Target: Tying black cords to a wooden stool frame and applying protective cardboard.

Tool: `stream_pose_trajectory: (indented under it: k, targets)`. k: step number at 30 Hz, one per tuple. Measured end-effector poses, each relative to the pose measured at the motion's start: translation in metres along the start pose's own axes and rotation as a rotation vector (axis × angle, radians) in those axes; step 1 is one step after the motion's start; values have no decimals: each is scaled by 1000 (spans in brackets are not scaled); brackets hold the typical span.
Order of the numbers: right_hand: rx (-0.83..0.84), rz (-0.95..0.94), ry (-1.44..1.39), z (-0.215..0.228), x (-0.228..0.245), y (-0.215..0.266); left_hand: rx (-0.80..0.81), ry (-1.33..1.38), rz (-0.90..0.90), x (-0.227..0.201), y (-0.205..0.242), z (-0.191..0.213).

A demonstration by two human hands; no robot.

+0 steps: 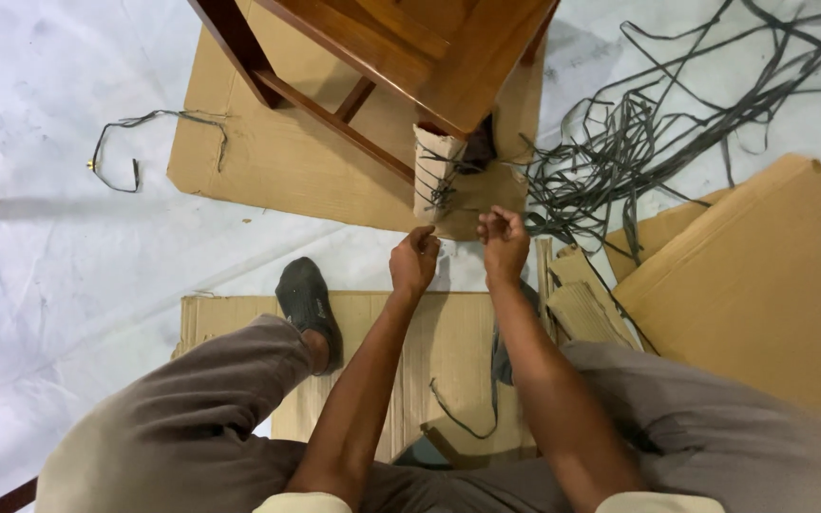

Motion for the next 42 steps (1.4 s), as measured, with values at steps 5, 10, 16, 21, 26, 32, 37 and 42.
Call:
stream_pose_trajectory:
  k: [5, 10, 16, 21, 26, 32, 37, 42]
  targets:
    - [-92, -34, 60, 29, -26, -10, 106, -69, -54, 5, 13, -18]
    - [-185, -35, 167, 70, -46, -31, 204, -152, -134, -2, 32, -32]
    - [-357, 59, 499, 116, -27, -49, 343, -214, -137, -18, 53, -41]
    - [-463, -22, 724, 159, -49, -82, 439, -283, -108, -7, 58, -53]
    - [-286, -56, 891, 158, -72, -67, 519, -337, -86, 20, 56, -69]
    - [62, 14, 990, 103, -70, -35, 577, -373, -102, 31, 57, -75]
    - [192, -68, 942, 92, -108, -44, 600, -374, -89, 27, 60, -72]
    - [48, -60, 786, 96, -108, -44, 597, -394, -96, 32, 58, -71]
Point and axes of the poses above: each hand's wrist, its own y-axis away from the middle knuckle, its own z-axis out of the back of the hand, x = y × z, the point moved 6 cm from there along -y, towards the middle knuckle, and after that the axes turned 4 degrees about y, right-handed, at the moved point
